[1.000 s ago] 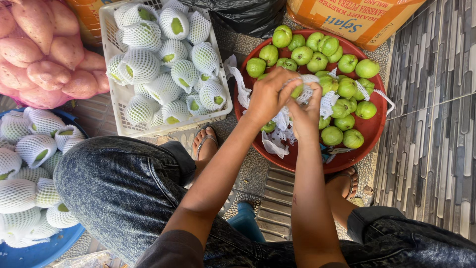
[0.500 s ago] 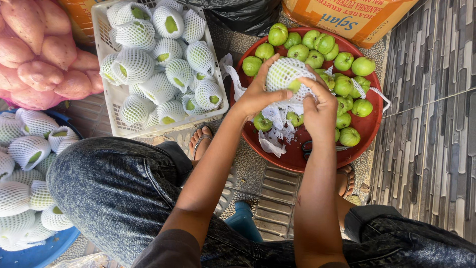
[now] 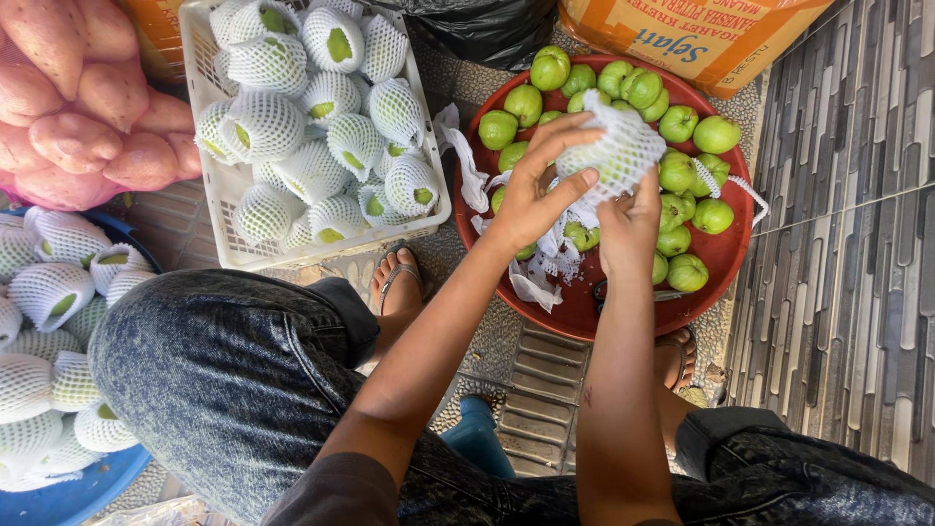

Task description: The person wraps guava fruits individually using foam mesh netting, occasionally using scissors to trim or adjust the wrapping, and then places the wrapped fruits into a plastic crate.

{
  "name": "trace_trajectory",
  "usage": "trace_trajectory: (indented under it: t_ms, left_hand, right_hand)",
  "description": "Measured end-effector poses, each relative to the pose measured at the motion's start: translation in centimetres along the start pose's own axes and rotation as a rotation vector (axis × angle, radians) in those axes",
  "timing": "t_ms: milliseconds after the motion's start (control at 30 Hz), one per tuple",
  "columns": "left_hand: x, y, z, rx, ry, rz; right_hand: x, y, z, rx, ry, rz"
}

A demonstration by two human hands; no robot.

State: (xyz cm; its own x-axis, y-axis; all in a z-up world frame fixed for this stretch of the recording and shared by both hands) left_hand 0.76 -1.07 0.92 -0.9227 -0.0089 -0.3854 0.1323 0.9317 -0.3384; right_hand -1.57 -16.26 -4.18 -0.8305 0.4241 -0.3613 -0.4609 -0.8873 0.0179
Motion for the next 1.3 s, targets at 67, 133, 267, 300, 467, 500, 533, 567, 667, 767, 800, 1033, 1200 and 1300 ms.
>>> trace_trajectory:
  t_ms: [67, 133, 267, 300, 467, 500, 533, 567, 667, 767, 800, 1033, 1200, 1300]
  left_hand:
    - [0.2, -0.7, 0.1, 0.143, -0.035, -0.018]
    - [0.0, -1.8, 0.4, 0.143, 0.037, -0.059]
    - [1.2, -3.5, -0.6, 0.079, 0.2, -0.053]
    - [1.0, -3.4, -0.6, 0.08, 0.201, -0.052]
    - [0.8, -2.7, -0.3, 0.161, 0.198, -0.119]
    - [0.8, -2.9, 0.0, 0.16, 0.199, -0.117]
    - [0.7, -3.1, 0.2, 0.208, 0.189, -0.132]
    - [0.8, -3.2, 0.5, 0.255, 0.178, -0.152]
    - [0.5, -2.6, 0.2, 0.221, 0.207, -0.023]
    - [0.3, -1.1, 2.7, 0.3, 0.465, -0.051]
    - [0.3, -0.9, 3.2, 0.301, 0.466, -0.051]
    - [0.3, 0.7, 7.6, 0.411, 0.682, -0.183]
    - [0.6, 1.8, 7.6, 0.096, 0.77, -0.017]
    - [-1.2, 0.9, 3.2, -0.002, 0.367, -0.148]
  right_hand:
    - [0.2, -0.4, 0.2, -0.594, -0.111, 0.023]
    - [0.1, 0.2, -1.4, -0.702, -0.177, 0.001]
    - [0.4, -0.4, -2.2, -0.745, -0.164, -0.075]
    - [0.4, -0.6, -0.6, -0.744, -0.165, -0.075]
    - [0.4, 0.0, -2.6, -0.28, -0.09, -0.13]
    - [0.3, -0.5, -0.3, -0.281, -0.09, -0.133]
    - [0.3, -1.0, 2.0, -0.395, -0.124, -0.122]
    - [0.3, -1.6, 4.2, -0.508, -0.16, -0.106]
    - [0.1, -1.6, 3.3, -0.711, -0.25, -0.07]
    - [0.3, -0.7, 1.2, -0.867, -0.306, -0.036]
    - [0.4, -0.6, 1.3, -0.866, -0.307, -0.037]
    - [0.0, -0.7, 0.3, -0.937, -0.307, -0.03]
    - [-0.3, -1.0, 1.2, -0.847, -0.246, -0.066]
    - [-0.2, -1.1, 2.7, -0.632, -0.182, -0.084]
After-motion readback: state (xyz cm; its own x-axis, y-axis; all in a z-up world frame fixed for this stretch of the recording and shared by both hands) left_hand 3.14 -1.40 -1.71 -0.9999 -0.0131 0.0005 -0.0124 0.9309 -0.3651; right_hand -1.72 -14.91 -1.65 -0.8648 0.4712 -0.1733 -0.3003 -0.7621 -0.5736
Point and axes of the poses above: each hand's wrist, its own x-axis away from the middle knuckle, its own y-axis out of the back of the hand, z = x × y, the point moved 2 cm from there along -x, towards the middle knuckle, and after that the axes turned 11 degrees about -z, right-handed, at the moved point
